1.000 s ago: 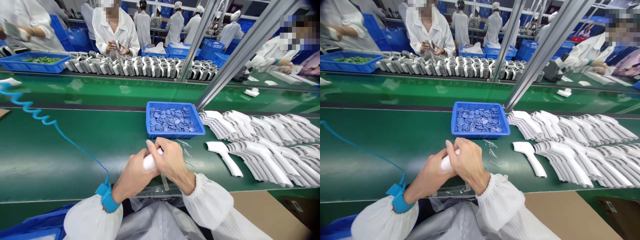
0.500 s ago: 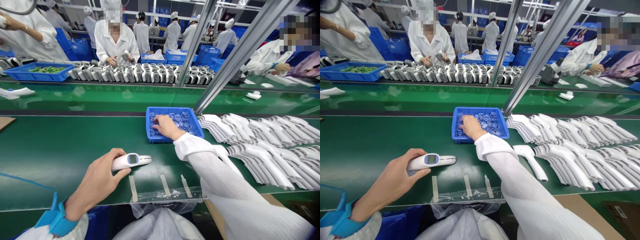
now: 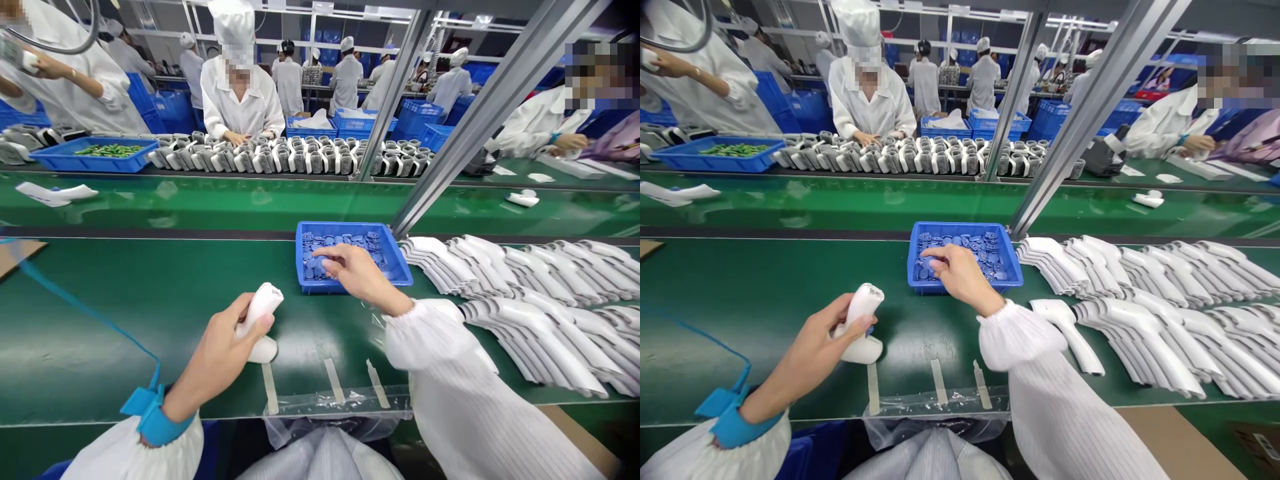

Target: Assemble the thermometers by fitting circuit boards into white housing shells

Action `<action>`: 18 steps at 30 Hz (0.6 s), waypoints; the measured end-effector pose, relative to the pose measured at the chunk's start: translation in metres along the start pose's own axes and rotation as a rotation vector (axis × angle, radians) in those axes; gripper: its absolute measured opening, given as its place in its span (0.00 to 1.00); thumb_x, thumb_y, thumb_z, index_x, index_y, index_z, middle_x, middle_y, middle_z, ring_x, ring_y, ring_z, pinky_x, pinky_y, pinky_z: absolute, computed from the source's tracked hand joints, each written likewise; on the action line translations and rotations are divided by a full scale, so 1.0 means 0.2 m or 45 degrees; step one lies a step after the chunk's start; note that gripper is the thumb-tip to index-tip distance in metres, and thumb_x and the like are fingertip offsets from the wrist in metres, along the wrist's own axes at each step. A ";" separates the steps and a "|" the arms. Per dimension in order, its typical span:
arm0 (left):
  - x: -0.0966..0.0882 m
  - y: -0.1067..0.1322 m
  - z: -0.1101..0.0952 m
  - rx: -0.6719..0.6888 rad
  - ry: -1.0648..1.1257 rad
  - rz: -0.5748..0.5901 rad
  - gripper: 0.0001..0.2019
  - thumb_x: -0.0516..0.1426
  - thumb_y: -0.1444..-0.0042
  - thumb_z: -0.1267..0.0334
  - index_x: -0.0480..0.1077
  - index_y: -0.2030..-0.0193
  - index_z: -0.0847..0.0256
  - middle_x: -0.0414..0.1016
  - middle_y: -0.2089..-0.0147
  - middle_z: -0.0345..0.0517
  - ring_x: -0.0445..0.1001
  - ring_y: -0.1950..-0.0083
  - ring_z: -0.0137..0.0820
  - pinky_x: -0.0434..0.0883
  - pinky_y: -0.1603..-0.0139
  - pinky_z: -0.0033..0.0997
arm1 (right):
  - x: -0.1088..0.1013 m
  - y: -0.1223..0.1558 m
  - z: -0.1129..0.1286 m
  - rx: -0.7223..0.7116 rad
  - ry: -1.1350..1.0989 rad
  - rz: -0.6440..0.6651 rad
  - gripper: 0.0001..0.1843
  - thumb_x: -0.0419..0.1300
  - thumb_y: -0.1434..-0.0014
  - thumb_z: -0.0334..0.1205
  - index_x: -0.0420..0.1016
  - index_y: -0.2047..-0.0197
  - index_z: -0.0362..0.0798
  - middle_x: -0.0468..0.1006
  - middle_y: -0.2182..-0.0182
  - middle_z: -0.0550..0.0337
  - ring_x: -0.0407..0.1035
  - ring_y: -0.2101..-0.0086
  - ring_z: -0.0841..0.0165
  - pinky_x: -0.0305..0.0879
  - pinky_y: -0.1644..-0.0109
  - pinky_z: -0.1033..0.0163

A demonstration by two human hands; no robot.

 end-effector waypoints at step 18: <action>0.18 0.01 -0.21 0.197 0.039 0.129 0.21 0.51 0.33 0.51 0.62 0.35 0.49 0.76 0.46 0.40 0.75 0.53 0.34 0.70 0.53 0.30 | 0.06 0.44 0.12 0.114 -0.814 -0.409 0.16 0.72 0.48 0.49 0.85 0.60 0.49 0.77 0.63 0.57 0.71 0.67 0.69 0.72 0.63 0.62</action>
Point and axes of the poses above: each hand's wrist, its own y-axis away from the middle knuckle, its own x-axis out of the palm, z = x × y, the point moved 6 cm from there along -y, towards the middle knuckle
